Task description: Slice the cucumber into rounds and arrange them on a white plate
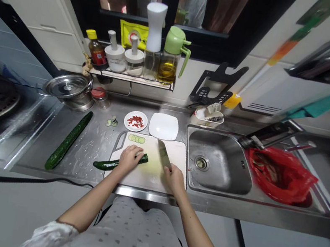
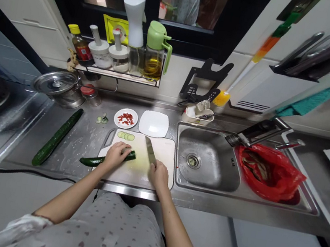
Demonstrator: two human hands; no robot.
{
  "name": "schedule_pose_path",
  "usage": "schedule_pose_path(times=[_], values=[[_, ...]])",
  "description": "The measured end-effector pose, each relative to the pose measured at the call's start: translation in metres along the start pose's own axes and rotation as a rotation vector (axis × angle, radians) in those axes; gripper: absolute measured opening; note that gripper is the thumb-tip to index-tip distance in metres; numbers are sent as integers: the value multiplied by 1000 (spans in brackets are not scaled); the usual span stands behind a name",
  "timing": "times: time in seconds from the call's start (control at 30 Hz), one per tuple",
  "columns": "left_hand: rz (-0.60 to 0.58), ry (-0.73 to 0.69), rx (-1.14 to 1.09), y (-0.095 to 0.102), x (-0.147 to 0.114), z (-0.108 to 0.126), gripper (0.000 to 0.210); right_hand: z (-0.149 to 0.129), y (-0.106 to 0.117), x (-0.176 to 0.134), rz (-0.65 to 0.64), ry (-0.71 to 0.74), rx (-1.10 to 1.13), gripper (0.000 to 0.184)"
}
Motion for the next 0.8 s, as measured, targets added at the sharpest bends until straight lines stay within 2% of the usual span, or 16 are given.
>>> schedule_pose_path(times=[0.13,0.23,0.47,0.8], values=[[-62,-149,-14,-2,-11,3,24,-11,-1,1,-39,88,-3,23],[-73,-206,-14,-5,-14,2,24,-22,-3,-1,-87,116,-46,24],[-50,-256,2,-11,-16,-4,24,-40,-12,-6,-115,165,-75,23],[-47,-279,10,-14,-18,-7,25,-51,-14,-8,-147,186,-99,21]])
Point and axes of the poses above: each hand's wrist, its own x-axis towards the middle knuckle, its own y-axis out of the back of the hand, z = x × y, the point moved 3 cm from there along x, towards the middle knuckle, and after that the axes turned 15 degrees about -x, right-handed, at the moved point
